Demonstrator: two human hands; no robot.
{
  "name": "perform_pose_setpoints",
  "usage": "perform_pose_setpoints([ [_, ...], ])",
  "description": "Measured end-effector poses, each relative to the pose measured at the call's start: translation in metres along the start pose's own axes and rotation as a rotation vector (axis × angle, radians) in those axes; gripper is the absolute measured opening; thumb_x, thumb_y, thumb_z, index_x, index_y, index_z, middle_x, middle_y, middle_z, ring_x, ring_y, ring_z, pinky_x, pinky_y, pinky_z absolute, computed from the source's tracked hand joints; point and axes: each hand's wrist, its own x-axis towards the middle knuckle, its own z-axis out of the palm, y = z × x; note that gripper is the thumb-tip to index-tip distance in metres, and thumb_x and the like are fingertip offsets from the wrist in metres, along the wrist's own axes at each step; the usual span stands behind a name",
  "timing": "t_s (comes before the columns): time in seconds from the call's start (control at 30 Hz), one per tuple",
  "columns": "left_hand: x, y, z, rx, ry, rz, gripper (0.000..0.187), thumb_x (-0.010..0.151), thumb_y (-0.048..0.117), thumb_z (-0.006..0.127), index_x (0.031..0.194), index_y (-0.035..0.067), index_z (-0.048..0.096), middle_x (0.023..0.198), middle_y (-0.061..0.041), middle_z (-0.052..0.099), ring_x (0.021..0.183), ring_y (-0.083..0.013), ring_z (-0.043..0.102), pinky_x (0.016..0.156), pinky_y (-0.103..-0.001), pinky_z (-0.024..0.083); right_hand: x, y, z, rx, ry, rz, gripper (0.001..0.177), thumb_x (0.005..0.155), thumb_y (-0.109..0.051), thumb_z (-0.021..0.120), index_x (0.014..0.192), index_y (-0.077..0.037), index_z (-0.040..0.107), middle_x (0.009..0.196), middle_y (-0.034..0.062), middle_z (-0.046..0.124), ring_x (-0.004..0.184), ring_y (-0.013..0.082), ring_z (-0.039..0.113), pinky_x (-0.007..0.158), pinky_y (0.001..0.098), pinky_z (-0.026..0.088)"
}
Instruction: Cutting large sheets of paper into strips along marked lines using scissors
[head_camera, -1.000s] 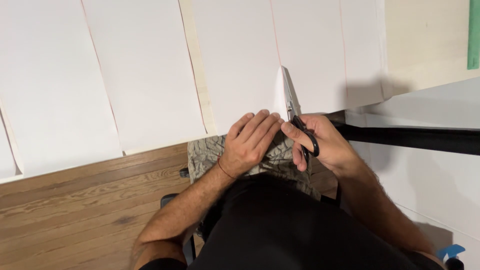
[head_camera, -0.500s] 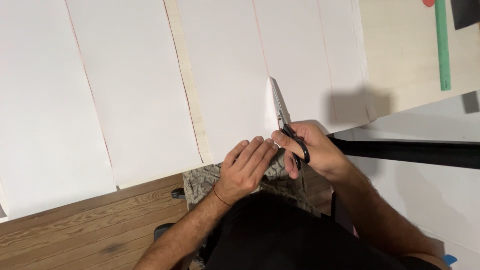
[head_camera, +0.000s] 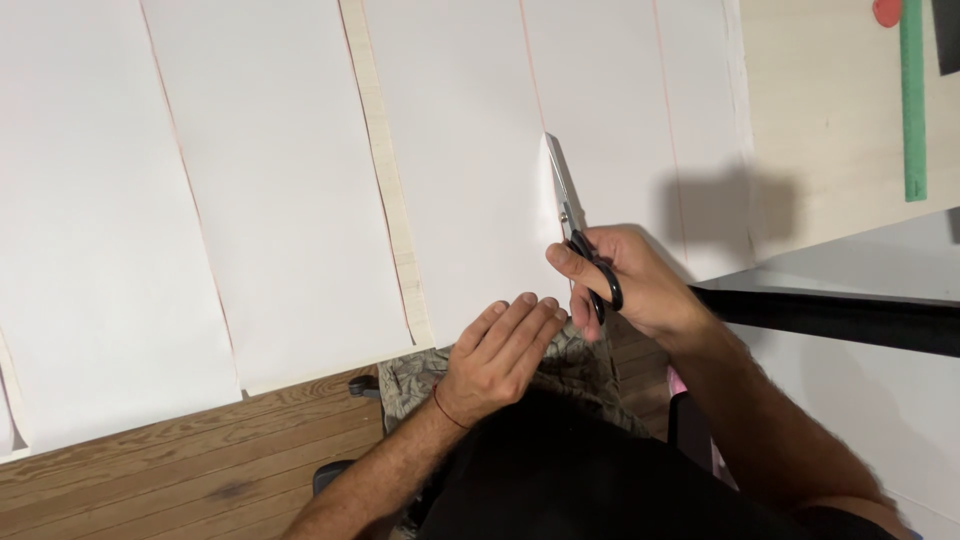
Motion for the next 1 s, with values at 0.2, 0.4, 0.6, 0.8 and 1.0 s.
perform_pose_setpoints([
  [0.2,0.0,0.002,0.003,0.009,0.003,-0.006,0.014,0.104,0.019,0.066,0.105,0.017,0.079,0.112,0.001,0.079,0.107,-0.0132,0.073,0.104,-0.029,0.054,0.013,-0.007,-0.004,0.0,-0.009,-0.032,0.047,0.098,-0.036,0.068,0.072,0.002,0.056,0.041,0.024,0.059,0.028,0.0241,0.061,0.03,0.031,0.051],
  [0.4,0.006,0.001,-0.001,0.04,0.011,-0.012,0.009,0.101,0.021,0.071,0.102,0.019,0.08,0.108,0.005,0.079,0.104,-0.0104,0.074,0.102,-0.026,0.055,0.027,-0.011,-0.008,-0.005,-0.006,-0.024,0.046,0.097,-0.035,0.069,0.073,0.003,0.057,0.042,0.0243,0.06,0.029,0.0255,0.062,0.031,0.0315,0.051],
  [0.6,0.0,-0.012,-0.015,0.013,-0.205,0.129,0.021,0.11,0.021,0.059,0.121,0.017,0.076,0.12,0.004,0.077,0.118,-0.012,0.069,0.117,-0.03,0.037,0.037,-0.041,-0.004,-0.214,0.011,0.262,0.044,0.094,-0.044,0.064,0.077,-0.005,0.052,0.05,0.0176,0.067,0.037,0.0218,0.06,0.044,0.0269,0.04],
  [0.8,0.0,-0.014,-0.015,0.031,-0.22,0.152,0.027,0.112,0.022,0.052,0.123,0.02,0.076,0.123,0.006,0.075,0.12,-0.0095,0.067,0.116,-0.028,0.035,0.052,-0.046,-0.007,-0.197,0.015,0.266,0.045,0.093,-0.045,0.064,0.075,-0.006,0.049,0.05,0.0177,0.067,0.036,0.0218,0.058,0.046,0.0299,0.043],
  [1.0,-0.003,-0.015,-0.013,0.054,-0.2,0.166,0.025,0.111,0.023,0.055,0.121,0.022,0.077,0.123,0.008,0.075,0.119,-0.0069,0.068,0.115,-0.026,0.035,0.068,-0.053,-0.012,-0.223,0.016,0.268,0.045,0.096,-0.044,0.063,0.074,-0.008,0.049,0.05,0.0158,0.067,0.037,0.0195,0.057,0.047,0.029,0.04],
])
